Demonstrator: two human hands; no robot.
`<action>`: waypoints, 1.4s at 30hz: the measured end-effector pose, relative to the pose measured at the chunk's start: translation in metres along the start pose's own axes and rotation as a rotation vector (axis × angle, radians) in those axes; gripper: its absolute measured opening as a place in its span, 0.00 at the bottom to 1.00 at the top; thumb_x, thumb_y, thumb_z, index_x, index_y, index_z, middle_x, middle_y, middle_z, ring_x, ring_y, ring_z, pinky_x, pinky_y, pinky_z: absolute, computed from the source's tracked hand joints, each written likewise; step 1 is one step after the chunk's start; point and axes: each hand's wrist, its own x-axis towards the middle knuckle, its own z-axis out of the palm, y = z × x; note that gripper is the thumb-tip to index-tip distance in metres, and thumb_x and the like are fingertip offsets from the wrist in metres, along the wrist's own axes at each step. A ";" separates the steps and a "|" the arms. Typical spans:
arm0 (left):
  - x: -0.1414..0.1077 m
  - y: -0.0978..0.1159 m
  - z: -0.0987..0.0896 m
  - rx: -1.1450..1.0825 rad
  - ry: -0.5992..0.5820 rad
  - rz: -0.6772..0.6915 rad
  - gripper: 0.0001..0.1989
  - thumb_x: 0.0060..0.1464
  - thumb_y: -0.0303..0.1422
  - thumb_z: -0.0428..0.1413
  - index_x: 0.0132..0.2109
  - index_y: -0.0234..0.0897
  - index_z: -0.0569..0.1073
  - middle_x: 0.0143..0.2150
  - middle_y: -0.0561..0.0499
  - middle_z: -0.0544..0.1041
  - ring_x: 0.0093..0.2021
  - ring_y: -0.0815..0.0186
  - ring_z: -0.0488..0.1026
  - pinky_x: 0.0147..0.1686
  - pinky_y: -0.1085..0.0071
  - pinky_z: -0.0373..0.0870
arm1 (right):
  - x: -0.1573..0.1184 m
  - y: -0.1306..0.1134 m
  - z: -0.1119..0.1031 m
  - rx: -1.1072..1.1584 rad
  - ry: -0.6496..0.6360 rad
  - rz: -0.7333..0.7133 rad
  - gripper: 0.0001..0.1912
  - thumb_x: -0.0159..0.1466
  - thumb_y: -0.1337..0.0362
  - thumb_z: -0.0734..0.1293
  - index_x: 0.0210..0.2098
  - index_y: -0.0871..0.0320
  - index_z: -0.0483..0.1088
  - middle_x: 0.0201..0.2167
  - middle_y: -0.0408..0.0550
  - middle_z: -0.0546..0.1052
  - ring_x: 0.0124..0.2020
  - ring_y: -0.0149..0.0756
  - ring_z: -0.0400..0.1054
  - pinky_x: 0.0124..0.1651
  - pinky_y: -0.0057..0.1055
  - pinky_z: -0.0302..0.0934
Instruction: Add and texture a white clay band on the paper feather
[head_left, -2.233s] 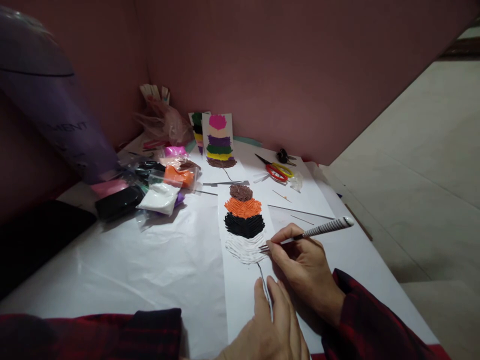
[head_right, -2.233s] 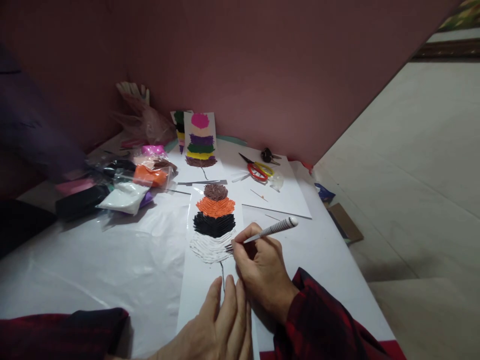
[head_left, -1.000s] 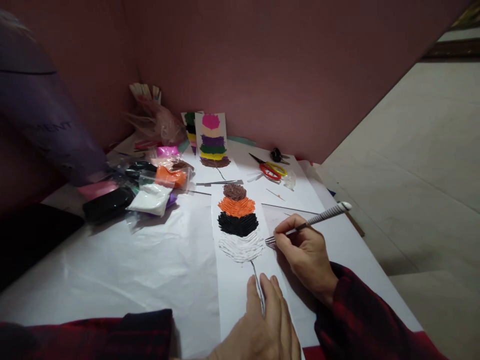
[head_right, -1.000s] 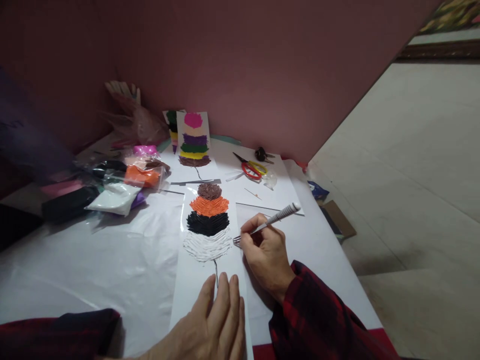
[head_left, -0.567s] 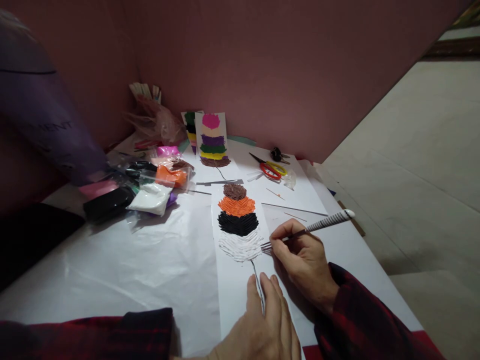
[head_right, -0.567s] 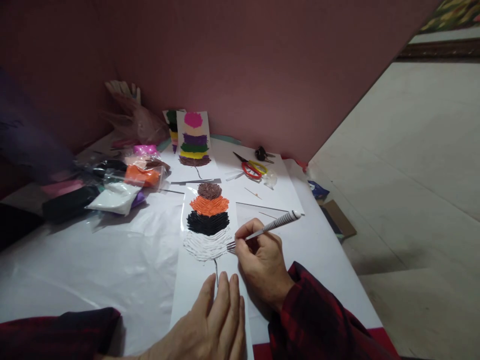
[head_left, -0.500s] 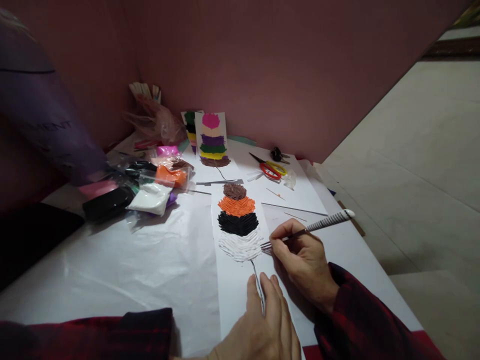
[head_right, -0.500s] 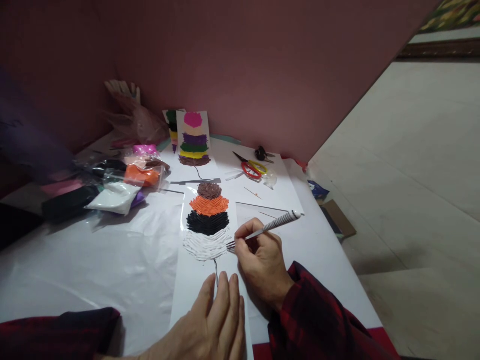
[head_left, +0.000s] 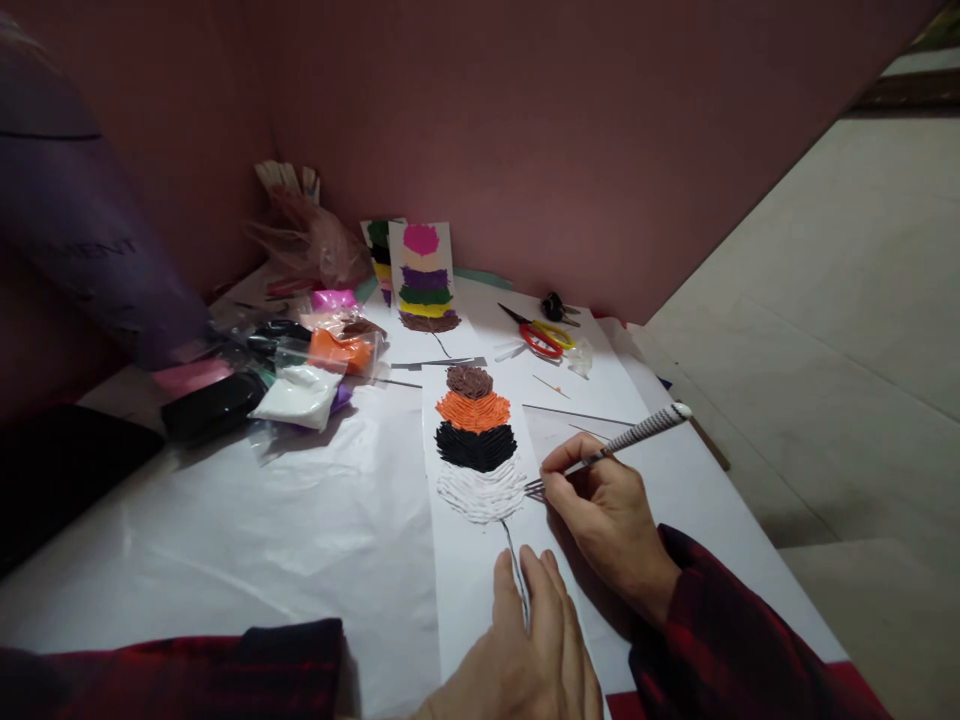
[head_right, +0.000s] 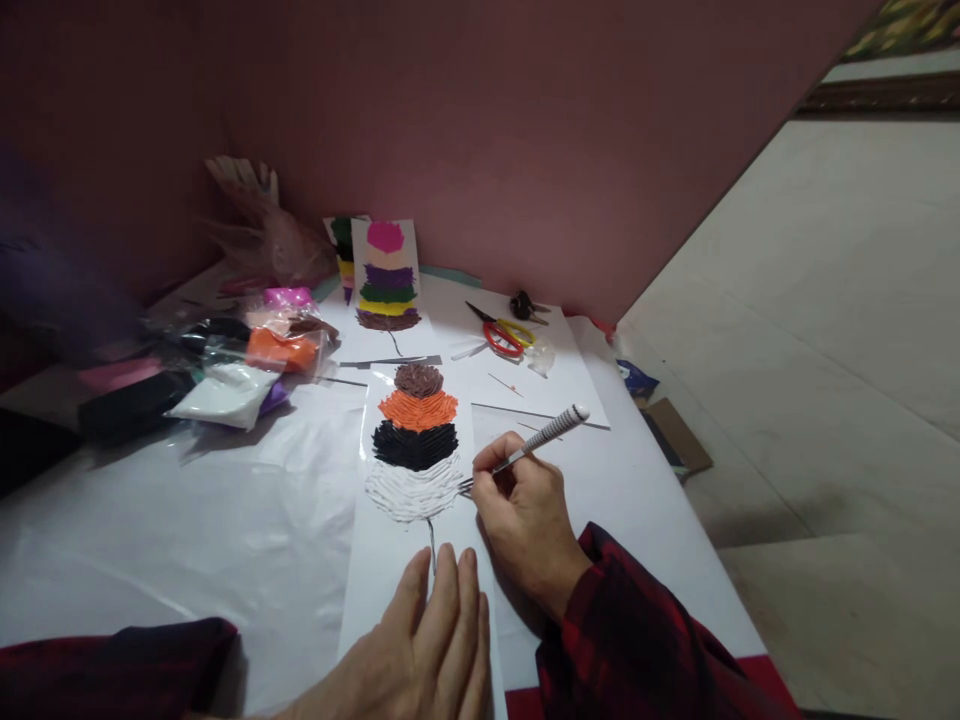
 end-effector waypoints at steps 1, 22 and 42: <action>0.000 -0.001 -0.001 0.000 -0.018 0.023 0.14 0.61 0.23 0.45 0.44 0.29 0.75 0.42 0.44 0.81 0.42 0.55 0.78 0.39 0.55 0.68 | 0.000 0.000 0.000 -0.004 0.006 -0.001 0.03 0.58 0.68 0.63 0.27 0.57 0.66 0.17 0.37 0.65 0.17 0.27 0.58 0.19 0.25 0.53; 0.000 -0.004 -0.003 0.043 -0.016 0.075 0.14 0.60 0.22 0.46 0.45 0.28 0.76 0.42 0.42 0.81 0.41 0.55 0.78 0.36 0.56 0.71 | -0.018 -0.007 0.005 0.165 -0.101 -0.006 0.03 0.60 0.69 0.65 0.30 0.56 0.67 0.18 0.36 0.66 0.16 0.26 0.59 0.18 0.24 0.54; -0.003 0.006 0.012 0.112 -0.089 0.097 0.13 0.63 0.29 0.50 0.49 0.26 0.74 0.45 0.40 0.79 0.43 0.53 0.77 0.40 0.54 0.73 | -0.018 -0.010 0.008 0.145 -0.122 0.060 0.04 0.61 0.68 0.65 0.29 0.57 0.66 0.19 0.37 0.66 0.17 0.26 0.59 0.19 0.24 0.55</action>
